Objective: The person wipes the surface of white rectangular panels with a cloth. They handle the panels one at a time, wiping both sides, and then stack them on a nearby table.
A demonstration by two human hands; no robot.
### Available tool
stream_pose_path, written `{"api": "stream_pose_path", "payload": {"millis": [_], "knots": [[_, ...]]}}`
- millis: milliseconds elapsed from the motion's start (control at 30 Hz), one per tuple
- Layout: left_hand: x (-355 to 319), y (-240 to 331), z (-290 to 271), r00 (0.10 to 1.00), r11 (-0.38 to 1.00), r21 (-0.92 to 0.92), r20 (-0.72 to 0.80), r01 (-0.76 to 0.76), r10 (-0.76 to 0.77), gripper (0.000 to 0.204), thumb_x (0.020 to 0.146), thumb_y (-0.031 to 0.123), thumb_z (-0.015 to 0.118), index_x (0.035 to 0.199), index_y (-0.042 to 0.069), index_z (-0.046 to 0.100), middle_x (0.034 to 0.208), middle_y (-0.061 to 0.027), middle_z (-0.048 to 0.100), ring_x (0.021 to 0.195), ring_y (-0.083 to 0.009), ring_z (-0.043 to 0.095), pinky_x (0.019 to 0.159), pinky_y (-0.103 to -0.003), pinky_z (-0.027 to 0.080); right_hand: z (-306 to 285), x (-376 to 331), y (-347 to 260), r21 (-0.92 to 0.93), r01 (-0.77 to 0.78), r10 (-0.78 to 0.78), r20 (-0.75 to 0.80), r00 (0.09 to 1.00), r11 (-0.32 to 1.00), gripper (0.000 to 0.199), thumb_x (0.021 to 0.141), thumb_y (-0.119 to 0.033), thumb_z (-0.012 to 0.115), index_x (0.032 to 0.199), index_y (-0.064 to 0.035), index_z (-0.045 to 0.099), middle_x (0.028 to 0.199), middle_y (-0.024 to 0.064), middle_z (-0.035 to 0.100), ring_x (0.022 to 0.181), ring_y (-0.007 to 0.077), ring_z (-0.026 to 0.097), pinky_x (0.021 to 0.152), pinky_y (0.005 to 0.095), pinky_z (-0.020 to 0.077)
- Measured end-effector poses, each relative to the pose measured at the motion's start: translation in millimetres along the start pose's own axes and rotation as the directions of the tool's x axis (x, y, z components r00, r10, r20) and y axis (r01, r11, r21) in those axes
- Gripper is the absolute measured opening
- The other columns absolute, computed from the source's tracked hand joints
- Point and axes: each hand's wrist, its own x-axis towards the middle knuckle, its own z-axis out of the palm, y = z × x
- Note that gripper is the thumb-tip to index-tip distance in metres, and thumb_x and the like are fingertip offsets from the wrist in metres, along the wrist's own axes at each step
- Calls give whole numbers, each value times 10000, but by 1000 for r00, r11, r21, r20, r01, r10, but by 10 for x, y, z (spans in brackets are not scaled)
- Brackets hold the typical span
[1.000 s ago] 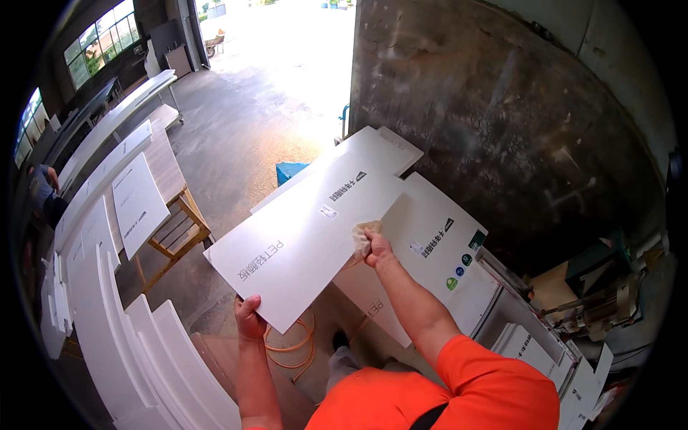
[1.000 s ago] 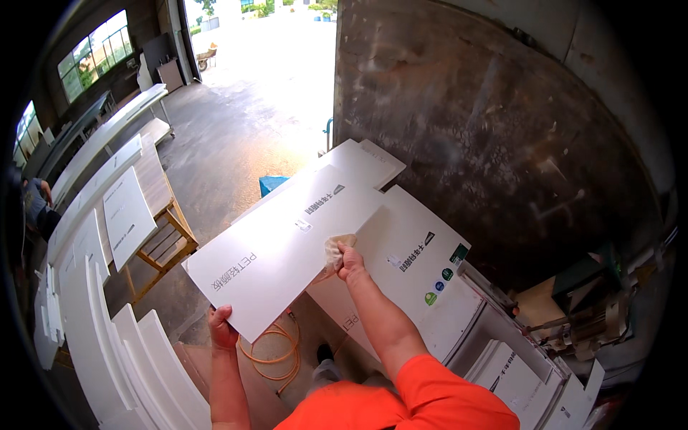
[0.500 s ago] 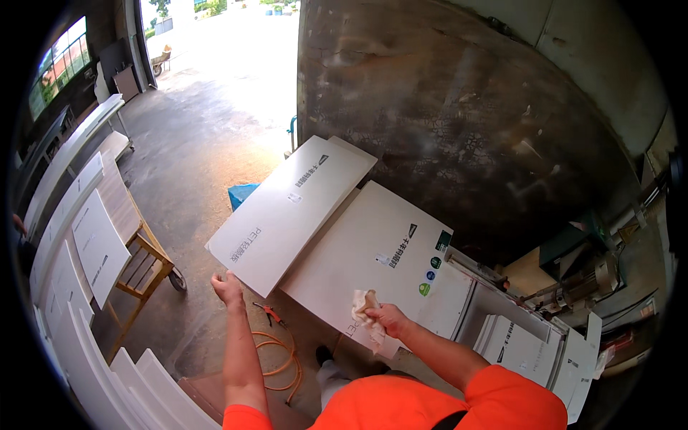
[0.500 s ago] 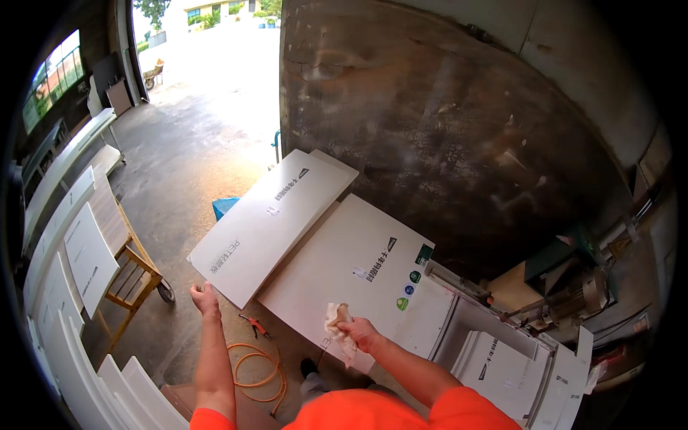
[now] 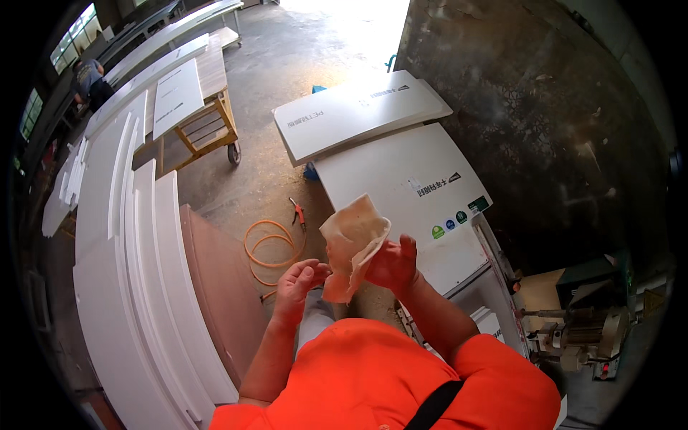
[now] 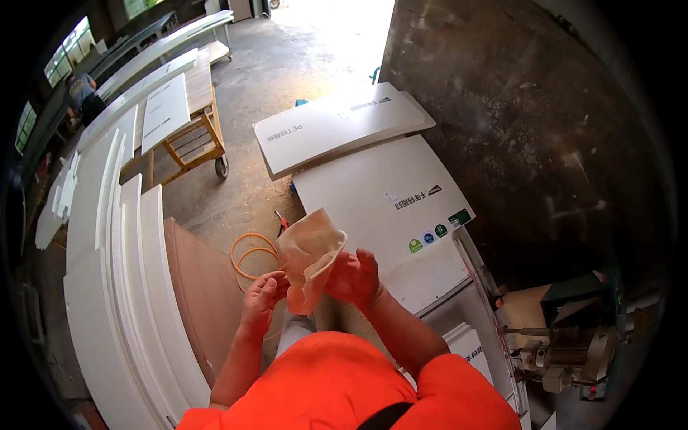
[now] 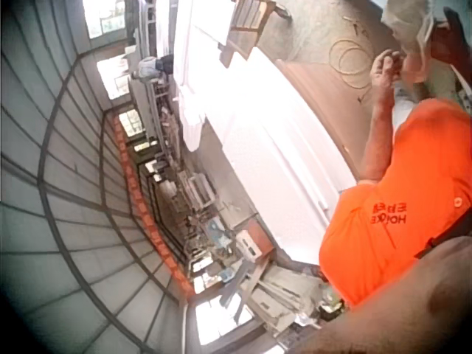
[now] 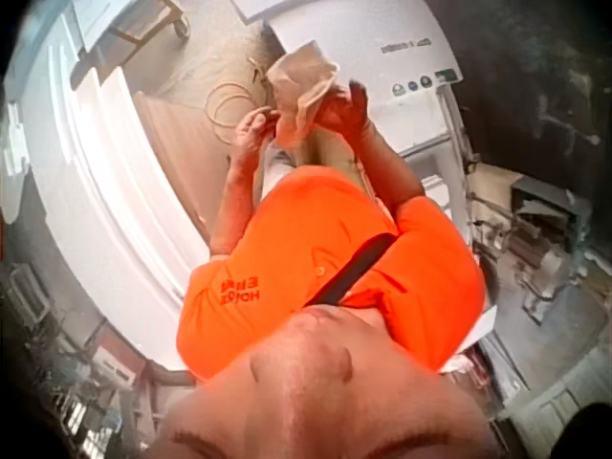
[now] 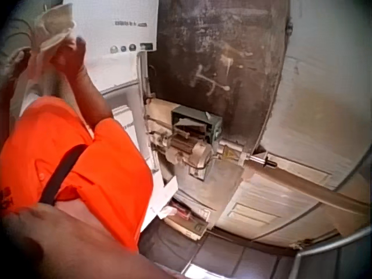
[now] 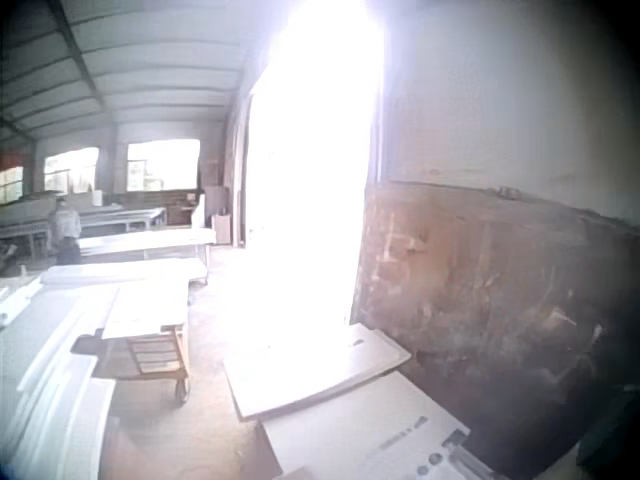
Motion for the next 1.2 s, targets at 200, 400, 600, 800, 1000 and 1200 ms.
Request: {"api": "stream_pose_path", "payload": {"millis": [200, 400, 600, 800, 1000, 1200], "knots": [[-1530, 69, 517, 943, 948, -7, -110, -318, 315, 645, 993, 366, 740, 1442, -34, 507, 1333, -141, 660, 1237, -214, 634, 1068, -371, 503, 767, -77, 833, -189, -215, 175, -205, 963, 958, 726, 938, -432, 636, 1464, 45, 480, 1396, 211, 615, 1272, 379, 611, 1124, 500, 457], [-2907, -16, 654, 797, 953, 210, -525, -220, 300, 276, 985, 187, 745, 1169, -16, 708, 1078, -49, 720, 975, -103, 650, 834, -272, 534, 1155, -527, 1649, -287, -565, 492, -291, 821, 774, 490, 910, -115, 626, 1373, 33, 564, 1229, 137, 696, 1087, 250, 701, 951, 384, 562], [-4524, -676, 407, 555, 883, 212, -710, -419, 434, 140, 1020, 157, 688, 1038, 23, 726, 832, 70, 624, 752, -23, 514, 658, -213, 423, 1690, -1226, 2655, -546, -785, 525, -594, 610, 294, 324, 944, -113, 697, 1241, 13, 678, 1082, 69, 745, 930, 173, 725, 777, 316, 581], [-6384, -1720, 375, 280, 875, 297, -865, -382, 417, 234, 1016, 178, 700, 1165, -3, 689, 1026, -2, 690, 938, -76, 609, 858, -243, 488, 2044, -2194, 4091, -737, -669, 706, -423, 568, 97, 275, 950, -112, 684, 1187, 26, 702, 995, 48, 738, 862, 119, 692, 710, 291, 550], [-8071, -2486, 736, 97, 863, 360, -904, -355, 417, 471, 1010, 208, 711, 1406, -10, 579, 1292, -88, 657, 1177, -150, 614, 983, -297, 485, 2418, -3508, 5646, -940, -324, 912, -218, 348, -101, 279, 926, -49, 567, 1166, 17, 690, 951, 69, 717, 830, 105, 642, 723, 300, 531], [-9011, -3153, 980, -86, 656, 161, -986, -738, 146, 323, 1032, 220, 656, 1213, -47, 671, 1124, -96, 721, 978, -151, 689, 862, -312, 551, 2790, -4511, 6841, -930, -330, 987, -154, -42, -160, 283, 911, -132, 624, 1142, 15, 696, 998, 61, 715, 884, 106, 639, 758, 308, 528]]}}
